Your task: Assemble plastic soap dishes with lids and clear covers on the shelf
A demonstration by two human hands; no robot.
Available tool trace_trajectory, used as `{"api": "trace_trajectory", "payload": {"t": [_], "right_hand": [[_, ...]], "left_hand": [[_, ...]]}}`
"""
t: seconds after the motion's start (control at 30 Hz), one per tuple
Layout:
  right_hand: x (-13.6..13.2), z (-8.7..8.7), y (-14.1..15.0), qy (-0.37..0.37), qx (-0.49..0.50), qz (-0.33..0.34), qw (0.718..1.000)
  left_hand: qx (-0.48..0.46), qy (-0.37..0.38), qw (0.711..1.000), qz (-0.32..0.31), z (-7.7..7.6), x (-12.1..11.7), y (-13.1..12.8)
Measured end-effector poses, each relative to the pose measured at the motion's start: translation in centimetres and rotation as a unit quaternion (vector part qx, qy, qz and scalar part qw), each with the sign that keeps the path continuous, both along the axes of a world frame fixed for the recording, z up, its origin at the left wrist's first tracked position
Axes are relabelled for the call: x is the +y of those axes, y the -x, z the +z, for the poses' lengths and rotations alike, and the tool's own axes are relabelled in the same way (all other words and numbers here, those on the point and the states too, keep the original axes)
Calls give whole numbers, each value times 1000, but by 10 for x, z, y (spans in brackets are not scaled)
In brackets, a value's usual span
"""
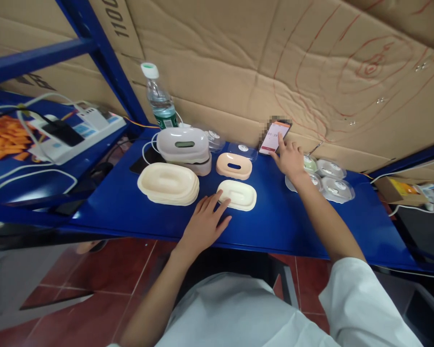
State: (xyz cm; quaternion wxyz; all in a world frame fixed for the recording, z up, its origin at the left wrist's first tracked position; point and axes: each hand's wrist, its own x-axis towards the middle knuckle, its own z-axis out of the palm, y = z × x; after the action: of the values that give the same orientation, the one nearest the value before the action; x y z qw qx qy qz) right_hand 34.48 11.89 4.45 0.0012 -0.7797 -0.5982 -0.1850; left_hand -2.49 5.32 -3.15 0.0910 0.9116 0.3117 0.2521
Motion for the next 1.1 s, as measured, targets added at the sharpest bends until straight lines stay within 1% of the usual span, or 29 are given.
{"api": "trace_trajectory", "payload": {"t": [0.17,0.27,0.33,0.37,0.43,0.5,0.53,0.57,0.63,0.7,0.77,0.83,0.9,1.0,1.1], "right_hand": [[-1,-4,-2,0,6,5,1000],[-2,-1,-2,-15,16,15,1000],[-6,2,6,-38,33,33,998],[-9,3,13,-47,48,56,996],[-18,1,33,-39,93,142,985],[-28,-5,56,-10,137,239,961],[-32,-10,66,5,155,273,949],[-34,-16,74,14,173,293,940],[-35,-29,83,15,210,301,930],[-35,-37,83,6,245,299,922],[-39,-40,80,-17,266,291,919],[-49,-37,77,-49,283,294,912],[-67,-32,79,-70,300,323,895],[-96,-27,89,-63,313,380,868],[-117,-30,105,-33,302,399,865]], "left_hand": [[-5,10,1000,-3,0,0,-1],[-2,7,1000,-2,1,0,-1],[2,5,1000,1,2,0,-2],[1,5,1000,3,3,-1,-2],[-9,4,1000,7,4,-1,-2],[-28,-1,1000,11,3,0,-1],[-41,-2,999,14,2,0,0],[-55,-1,998,16,1,1,1],[-85,16,996,19,-1,2,4],[-116,56,992,13,-2,4,6],[-145,112,983,3,-1,5,8],[-165,156,974,5,-1,6,9],[-173,163,971,27,-1,6,8],[-152,117,980,51,-1,5,5],[-103,70,991,42,-1,4,3]]}}
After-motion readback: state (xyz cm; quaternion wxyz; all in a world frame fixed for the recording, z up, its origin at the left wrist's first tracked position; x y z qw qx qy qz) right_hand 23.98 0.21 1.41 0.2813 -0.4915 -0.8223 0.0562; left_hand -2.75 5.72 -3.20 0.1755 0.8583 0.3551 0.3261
